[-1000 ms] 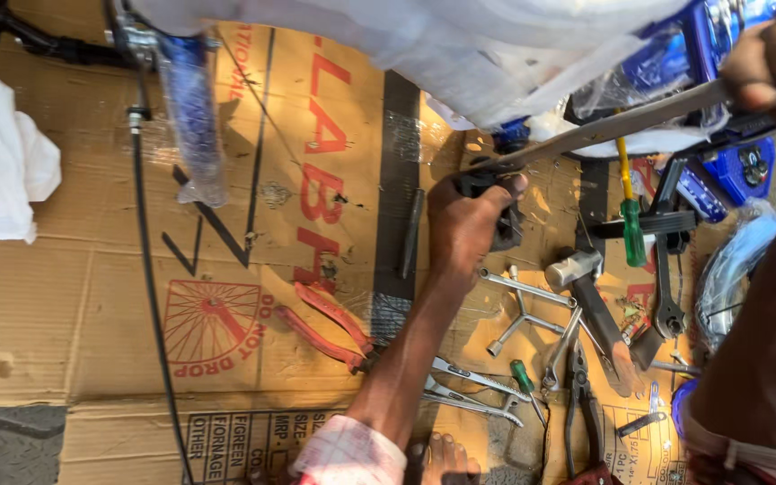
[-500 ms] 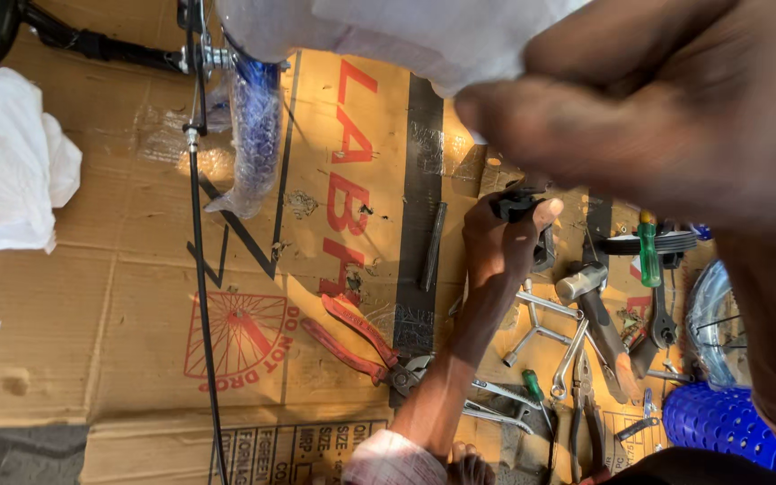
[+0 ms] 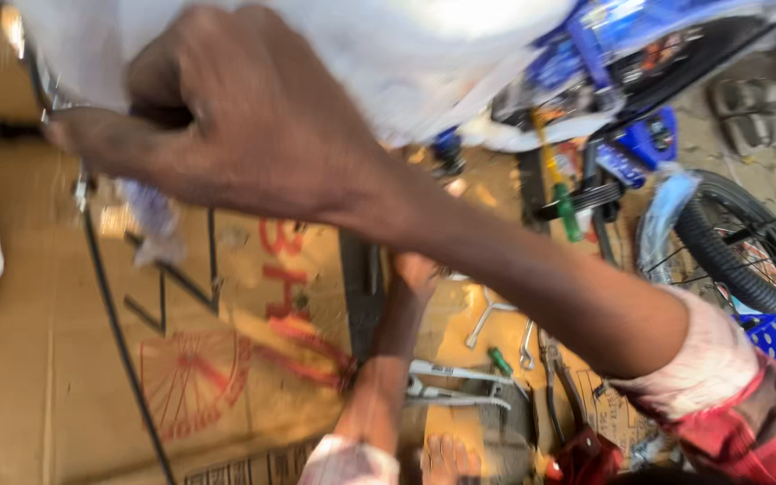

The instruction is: The person assembles a new children's bicycle lying on cardboard on the ground. They attach and tighten the training wheel and rear axle hardware using a socket wrench and spanners, fit a pedal, hammer a part into place, and handle the wrapped frame and basket at the end.

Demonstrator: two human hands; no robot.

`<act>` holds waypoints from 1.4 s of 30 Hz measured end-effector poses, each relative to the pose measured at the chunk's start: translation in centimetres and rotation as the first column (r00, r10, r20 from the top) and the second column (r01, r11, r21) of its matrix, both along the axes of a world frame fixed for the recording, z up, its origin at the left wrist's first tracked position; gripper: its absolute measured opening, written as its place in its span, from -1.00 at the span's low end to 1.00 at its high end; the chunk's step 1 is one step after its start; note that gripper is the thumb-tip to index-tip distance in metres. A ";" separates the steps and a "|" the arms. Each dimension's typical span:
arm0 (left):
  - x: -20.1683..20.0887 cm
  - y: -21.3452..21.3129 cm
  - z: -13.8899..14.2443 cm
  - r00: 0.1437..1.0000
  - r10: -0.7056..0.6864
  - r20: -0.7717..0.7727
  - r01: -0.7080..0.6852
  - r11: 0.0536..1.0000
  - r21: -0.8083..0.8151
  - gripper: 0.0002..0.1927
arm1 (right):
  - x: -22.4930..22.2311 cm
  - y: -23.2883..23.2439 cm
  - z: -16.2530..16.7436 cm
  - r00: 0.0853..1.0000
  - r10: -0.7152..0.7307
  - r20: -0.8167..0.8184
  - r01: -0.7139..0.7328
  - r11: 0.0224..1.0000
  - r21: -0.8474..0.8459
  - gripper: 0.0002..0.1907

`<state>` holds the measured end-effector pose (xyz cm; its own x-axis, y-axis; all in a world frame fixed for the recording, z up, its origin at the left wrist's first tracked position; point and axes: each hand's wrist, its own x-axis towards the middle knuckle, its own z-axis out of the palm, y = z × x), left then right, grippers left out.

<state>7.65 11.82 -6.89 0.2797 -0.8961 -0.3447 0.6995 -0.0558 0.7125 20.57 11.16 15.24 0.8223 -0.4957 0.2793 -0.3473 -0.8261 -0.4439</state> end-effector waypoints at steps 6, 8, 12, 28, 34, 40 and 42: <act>0.2 0.4 -0.2 0.998 -0.009 -0.070 0.005 0.999 -0.053 -0.52 | -6.9 0.6 -1.1 0.913 0.014 0.407 -0.080 0.986 0.145 -0.37; 0.3 0.1 0.1 0.996 -0.011 -0.089 0.003 0.996 -0.094 -0.49 | -9.6 0.8 -3.3 0.936 0.048 0.349 -0.081 0.994 0.080 -0.41; 0.6 -0.6 1.3 0.980 -0.087 -0.177 0.057 0.984 -0.169 -0.43 | -10.8 -0.6 -6.8 0.971 -0.167 0.170 0.123 0.962 0.242 -0.51; 0.0 -0.8 2.5 0.973 -0.058 -0.225 0.011 0.978 -0.207 -0.57 | -10.3 1.0 -1.6 0.932 -0.017 0.363 0.154 0.924 -0.351 -0.75; 1.1 0.5 5.0 0.966 -0.123 -0.228 0.108 0.991 -0.079 -0.64 | -18.0 0.4 1.9 0.847 -0.284 0.450 0.211 0.956 0.205 -0.68; 1.4 1.0 7.3 0.980 -0.192 -0.056 0.192 0.981 0.004 -0.63 | -29.3 2.0 -6.2 0.685 -0.570 -0.453 0.701 0.684 0.201 -0.44; 1.5 1.3 7.7 0.975 -0.169 0.146 0.163 0.985 0.051 -0.61 | -31.5 3.1 -8.5 0.609 -0.606 -0.511 0.762 0.627 0.164 -0.49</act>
<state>9.15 13.08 0.83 0.1795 -0.9210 -0.3458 0.5641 -0.1916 0.8031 -10.89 14.29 6.77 0.1849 -0.9461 -0.2660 -0.9388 -0.0900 -0.3325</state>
